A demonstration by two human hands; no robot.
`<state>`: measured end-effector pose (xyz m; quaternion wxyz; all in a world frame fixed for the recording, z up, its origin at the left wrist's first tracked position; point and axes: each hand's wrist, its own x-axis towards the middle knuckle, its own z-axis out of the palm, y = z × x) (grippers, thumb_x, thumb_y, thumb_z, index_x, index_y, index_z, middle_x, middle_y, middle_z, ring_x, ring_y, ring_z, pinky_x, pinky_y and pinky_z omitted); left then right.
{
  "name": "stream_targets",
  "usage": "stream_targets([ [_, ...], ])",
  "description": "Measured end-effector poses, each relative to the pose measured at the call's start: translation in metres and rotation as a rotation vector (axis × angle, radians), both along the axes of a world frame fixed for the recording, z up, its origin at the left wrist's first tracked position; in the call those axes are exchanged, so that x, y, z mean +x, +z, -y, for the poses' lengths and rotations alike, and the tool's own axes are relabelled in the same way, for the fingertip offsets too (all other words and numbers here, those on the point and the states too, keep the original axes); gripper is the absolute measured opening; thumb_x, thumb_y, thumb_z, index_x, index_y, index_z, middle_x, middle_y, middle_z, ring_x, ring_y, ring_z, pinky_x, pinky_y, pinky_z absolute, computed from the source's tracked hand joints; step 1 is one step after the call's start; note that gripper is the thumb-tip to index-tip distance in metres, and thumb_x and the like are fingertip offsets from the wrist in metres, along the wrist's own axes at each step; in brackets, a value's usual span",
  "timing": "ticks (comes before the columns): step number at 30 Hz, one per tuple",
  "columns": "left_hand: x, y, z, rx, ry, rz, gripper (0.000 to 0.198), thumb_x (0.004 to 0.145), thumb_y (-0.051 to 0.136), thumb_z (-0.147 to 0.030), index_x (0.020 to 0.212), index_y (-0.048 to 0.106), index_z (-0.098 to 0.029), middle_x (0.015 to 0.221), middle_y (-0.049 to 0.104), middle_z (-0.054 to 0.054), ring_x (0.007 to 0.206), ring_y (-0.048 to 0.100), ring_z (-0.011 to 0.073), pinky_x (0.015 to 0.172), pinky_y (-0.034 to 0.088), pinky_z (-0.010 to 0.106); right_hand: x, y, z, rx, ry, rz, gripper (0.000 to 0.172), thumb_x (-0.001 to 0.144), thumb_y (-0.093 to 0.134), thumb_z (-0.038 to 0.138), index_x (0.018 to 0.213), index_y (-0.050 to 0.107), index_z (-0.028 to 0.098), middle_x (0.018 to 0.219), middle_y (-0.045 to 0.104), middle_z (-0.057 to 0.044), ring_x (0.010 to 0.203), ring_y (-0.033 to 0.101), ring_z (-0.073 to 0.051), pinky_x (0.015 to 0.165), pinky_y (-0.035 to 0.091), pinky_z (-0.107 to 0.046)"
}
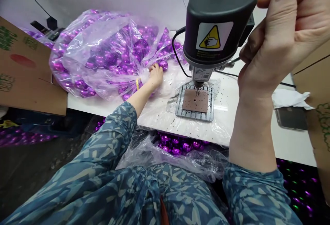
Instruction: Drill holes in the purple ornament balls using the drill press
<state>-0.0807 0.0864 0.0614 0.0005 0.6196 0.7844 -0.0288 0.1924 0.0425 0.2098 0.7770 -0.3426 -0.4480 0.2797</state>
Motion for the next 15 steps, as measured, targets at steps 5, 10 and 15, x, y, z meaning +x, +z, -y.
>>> stream_targets([
  [5, -0.011, 0.006, -0.005, -0.028, 0.035, 0.019, 0.058, 0.103, 0.035, 0.004, 0.156, 0.059, -0.002, 0.170, 0.047, 0.030, 0.155, 0.056, 0.0382, 0.126, 0.048, 0.048, -0.013, 0.005, 0.006, 0.147, -0.045, -0.091, 0.033, 0.105, 0.051, 0.020, 0.074, 0.061, 0.015, 0.048, 0.026, 0.008, 0.037, 0.024, -0.004, 0.043, -0.003, -0.029],
  [10, -0.017, 0.007, 0.004, 0.005, -0.095, 0.072, 0.051, 0.103, 0.048, -0.004, 0.152, 0.060, -0.007, 0.161, 0.055, 0.029, 0.146, 0.061, 0.0376, 0.121, 0.050, 0.048, -0.012, 0.005, 0.006, 0.290, 0.024, -0.094, 0.032, 0.103, 0.052, 0.012, 0.072, 0.059, 0.017, 0.046, 0.019, 0.010, 0.035, 0.019, -0.004, 0.040, 0.002, -0.027],
  [15, -0.008, -0.005, 0.039, 0.048, -0.369, 0.178, 0.039, 0.104, 0.055, -0.015, 0.142, 0.064, -0.017, 0.153, 0.062, 0.022, 0.139, 0.063, 0.0344, 0.117, 0.052, 0.045, -0.014, 0.006, 0.009, 0.276, 0.011, -0.039, 0.032, 0.102, 0.054, 0.010, 0.071, 0.055, 0.019, 0.045, 0.018, 0.011, 0.035, 0.018, -0.004, 0.039, 0.003, -0.027],
])
